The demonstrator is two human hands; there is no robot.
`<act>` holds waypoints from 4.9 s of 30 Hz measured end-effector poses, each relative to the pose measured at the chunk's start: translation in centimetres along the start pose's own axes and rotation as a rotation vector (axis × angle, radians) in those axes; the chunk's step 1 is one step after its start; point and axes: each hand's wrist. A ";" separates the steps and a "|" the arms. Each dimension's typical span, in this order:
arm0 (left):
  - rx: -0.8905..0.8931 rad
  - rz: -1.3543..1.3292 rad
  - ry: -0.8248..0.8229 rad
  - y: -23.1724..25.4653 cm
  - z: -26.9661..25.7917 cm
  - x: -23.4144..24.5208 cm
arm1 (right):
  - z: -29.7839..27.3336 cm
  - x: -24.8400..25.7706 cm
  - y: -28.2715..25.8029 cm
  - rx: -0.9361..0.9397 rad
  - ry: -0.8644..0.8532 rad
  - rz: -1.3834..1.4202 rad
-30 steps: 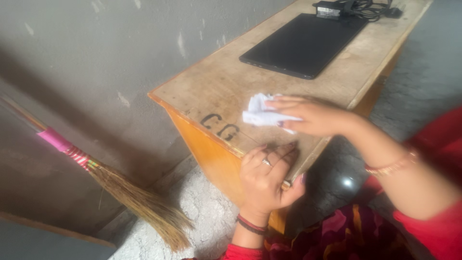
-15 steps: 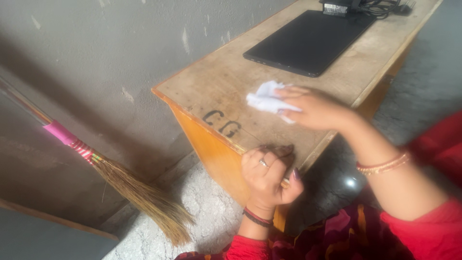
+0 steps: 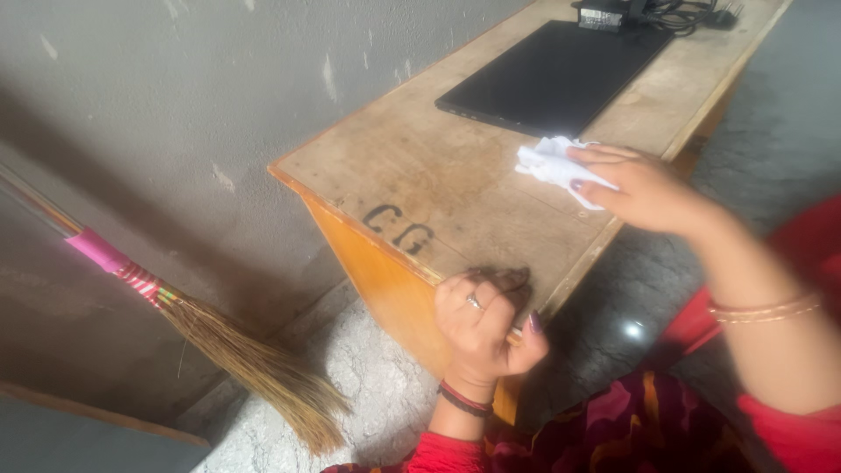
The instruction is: The person wipes a red plastic chair with a white cloth, focusing on the legs and seat. They then move to a wooden table, wiping the surface and a black laptop placed on it. The person returns to the chair to wipe the seat and backrest before finishing by wiping the laptop again.
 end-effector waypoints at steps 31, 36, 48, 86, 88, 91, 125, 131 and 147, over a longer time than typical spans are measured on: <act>-0.005 0.047 0.004 0.0 -0.2 -0.3 | 4.8 -0.8 -9.5 0.129 -0.362 0.222; -0.006 0.035 0.024 0.2 -0.1 -0.4 | 8.8 -0.7 -7.7 -0.077 -0.279 -0.061; -0.003 0.010 -0.010 -0.2 -1.0 0.1 | 19.1 -9.4 -10.7 0.199 -0.335 0.037; 0.440 0.420 -0.769 -5.8 2.8 8.1 | 20.1 -9.8 -9.5 -0.020 -0.152 -0.138; 0.404 0.515 -0.881 -5.3 2.6 8.6 | 20.4 -10.5 -9.5 0.181 -0.171 0.026; 0.260 0.878 -0.895 -4.3 2.5 5.3 | 20.5 -11.8 -10.0 0.405 -0.213 0.300; 0.569 0.613 -0.747 -2.3 3.1 4.7 | 20.4 -11.0 -9.2 0.240 -0.216 0.107; 0.566 0.572 -0.733 -2.6 3.0 5.0 | 20.3 -12.5 -11.5 0.733 -0.109 0.418; 0.582 0.563 -0.758 -2.5 3.3 5.0 | 20.6 -12.8 -11.3 0.709 -0.253 0.437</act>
Point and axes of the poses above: each hand's wrist, its own z-axis towards the middle knuckle, its own x-axis out of the back of the hand, y = z × x, and after that the axes turned 4 degrees about y, right-handed
